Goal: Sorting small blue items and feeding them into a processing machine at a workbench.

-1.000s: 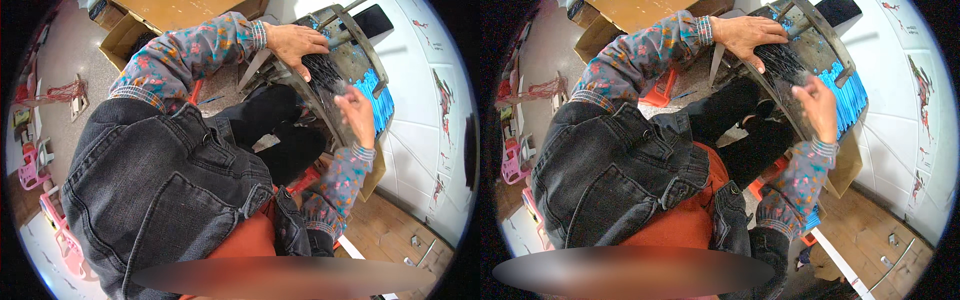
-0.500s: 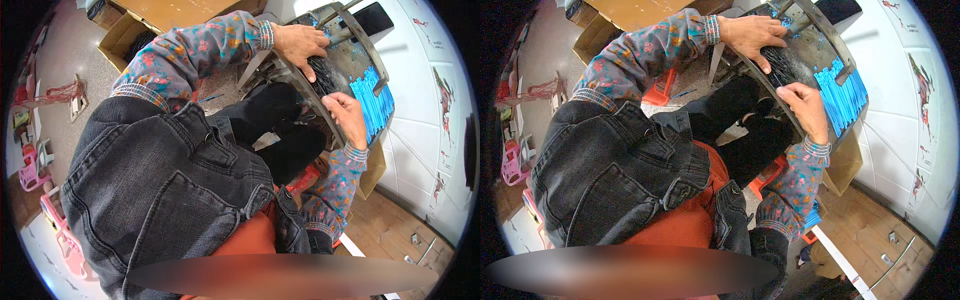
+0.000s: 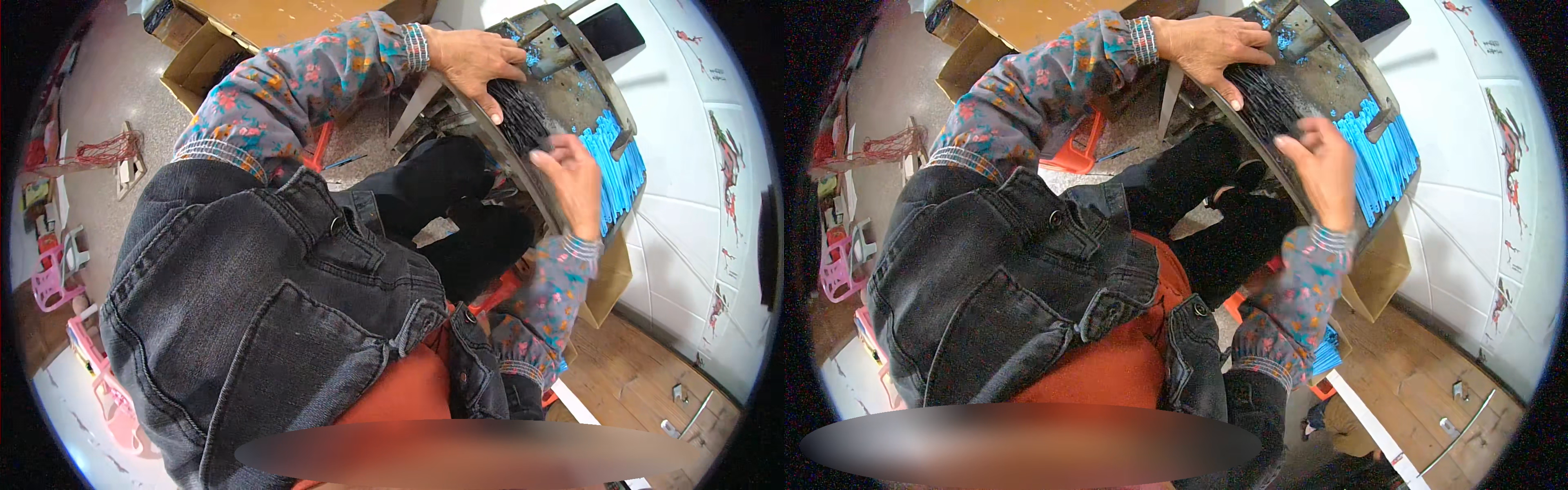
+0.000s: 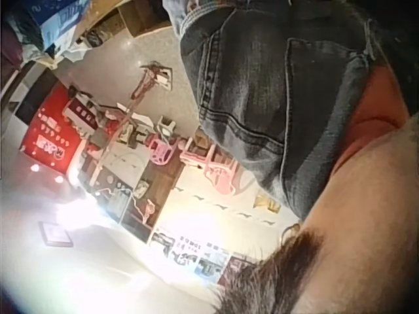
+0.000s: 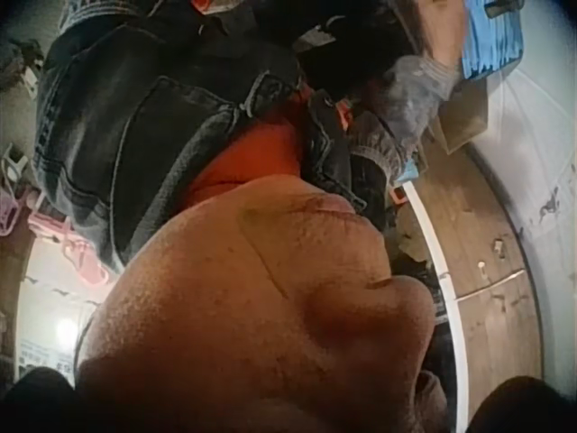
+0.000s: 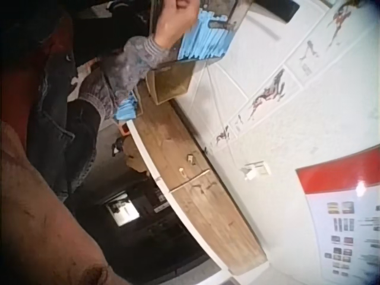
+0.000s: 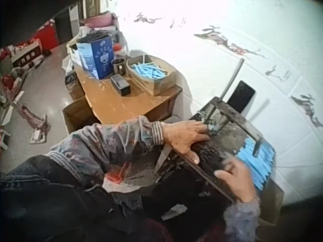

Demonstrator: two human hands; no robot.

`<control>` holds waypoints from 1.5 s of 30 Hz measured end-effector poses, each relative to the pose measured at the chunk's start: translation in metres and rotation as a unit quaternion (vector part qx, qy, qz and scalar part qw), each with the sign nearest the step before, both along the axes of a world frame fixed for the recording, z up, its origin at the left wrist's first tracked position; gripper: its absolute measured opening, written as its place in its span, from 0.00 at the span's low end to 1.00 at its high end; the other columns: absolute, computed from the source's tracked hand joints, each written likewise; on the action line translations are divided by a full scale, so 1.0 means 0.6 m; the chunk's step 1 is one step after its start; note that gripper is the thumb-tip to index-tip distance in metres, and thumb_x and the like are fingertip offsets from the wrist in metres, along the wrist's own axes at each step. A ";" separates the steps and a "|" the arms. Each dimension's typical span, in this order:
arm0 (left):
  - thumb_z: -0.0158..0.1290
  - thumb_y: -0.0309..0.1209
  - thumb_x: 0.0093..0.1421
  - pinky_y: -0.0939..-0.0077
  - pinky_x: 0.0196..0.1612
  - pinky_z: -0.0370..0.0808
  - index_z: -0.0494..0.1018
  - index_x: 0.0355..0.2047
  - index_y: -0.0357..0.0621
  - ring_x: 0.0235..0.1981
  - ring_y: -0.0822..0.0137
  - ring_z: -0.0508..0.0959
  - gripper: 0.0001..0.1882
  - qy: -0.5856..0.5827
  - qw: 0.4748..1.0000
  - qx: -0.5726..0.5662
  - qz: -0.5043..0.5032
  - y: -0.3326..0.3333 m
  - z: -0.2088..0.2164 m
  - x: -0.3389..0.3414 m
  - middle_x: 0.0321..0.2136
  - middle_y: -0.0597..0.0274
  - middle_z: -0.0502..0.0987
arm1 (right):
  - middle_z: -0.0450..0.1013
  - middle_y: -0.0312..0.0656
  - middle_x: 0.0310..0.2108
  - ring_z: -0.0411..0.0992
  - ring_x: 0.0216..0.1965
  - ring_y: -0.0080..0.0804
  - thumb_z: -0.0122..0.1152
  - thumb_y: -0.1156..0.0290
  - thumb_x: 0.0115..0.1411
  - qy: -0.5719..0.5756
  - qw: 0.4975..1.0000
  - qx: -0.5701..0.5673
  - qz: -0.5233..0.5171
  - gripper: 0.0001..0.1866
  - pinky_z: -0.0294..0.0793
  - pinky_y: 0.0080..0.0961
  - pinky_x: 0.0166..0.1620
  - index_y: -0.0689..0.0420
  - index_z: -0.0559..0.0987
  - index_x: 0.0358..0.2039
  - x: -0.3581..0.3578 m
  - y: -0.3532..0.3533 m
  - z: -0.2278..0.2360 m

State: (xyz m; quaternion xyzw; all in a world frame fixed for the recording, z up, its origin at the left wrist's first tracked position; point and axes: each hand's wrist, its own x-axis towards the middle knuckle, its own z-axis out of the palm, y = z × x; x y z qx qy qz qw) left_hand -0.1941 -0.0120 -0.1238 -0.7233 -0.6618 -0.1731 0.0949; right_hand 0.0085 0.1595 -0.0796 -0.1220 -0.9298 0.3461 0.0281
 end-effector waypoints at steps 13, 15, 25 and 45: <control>0.59 0.55 0.41 0.64 0.47 0.67 0.68 0.45 0.38 0.44 0.56 0.67 0.38 -0.032 0.999 0.014 0.008 -0.003 -0.002 0.001 0.38 0.54 0.66 | 0.72 0.51 0.31 0.72 0.24 0.47 0.60 0.75 0.45 -0.014 0.995 -0.083 -0.046 0.25 0.71 0.33 0.32 0.64 0.70 0.47 -0.037 0.010 -0.027; 0.59 0.55 0.41 0.65 0.47 0.68 0.69 0.45 0.38 0.44 0.56 0.67 0.38 -0.015 1.000 0.015 0.012 -0.006 -0.003 -0.003 0.38 0.54 0.66 | 0.72 0.52 0.31 0.71 0.27 0.48 0.59 0.75 0.45 0.005 1.000 0.009 -0.006 0.25 0.71 0.34 0.34 0.64 0.70 0.46 -0.046 0.016 -0.046; 0.55 0.56 0.45 0.66 0.47 0.68 0.70 0.43 0.38 0.43 0.58 0.67 0.35 -0.004 0.999 -0.003 0.042 0.006 -0.009 0.007 0.37 0.55 0.65 | 0.71 0.40 0.25 0.69 0.25 0.24 0.57 0.76 0.49 -0.007 0.989 -0.146 -0.017 0.18 0.69 0.23 0.30 0.68 0.74 0.41 -0.055 0.010 -0.041; 0.50 0.39 0.57 0.61 0.47 0.69 0.67 0.41 0.35 0.45 0.52 0.69 0.19 -0.094 0.995 0.013 0.014 0.028 -0.016 0.001 0.40 0.51 0.69 | 0.72 0.44 0.30 0.71 0.31 0.30 0.57 0.75 0.53 0.183 0.983 -0.010 -0.020 0.11 0.69 0.22 0.37 0.66 0.76 0.37 -0.028 0.001 -0.051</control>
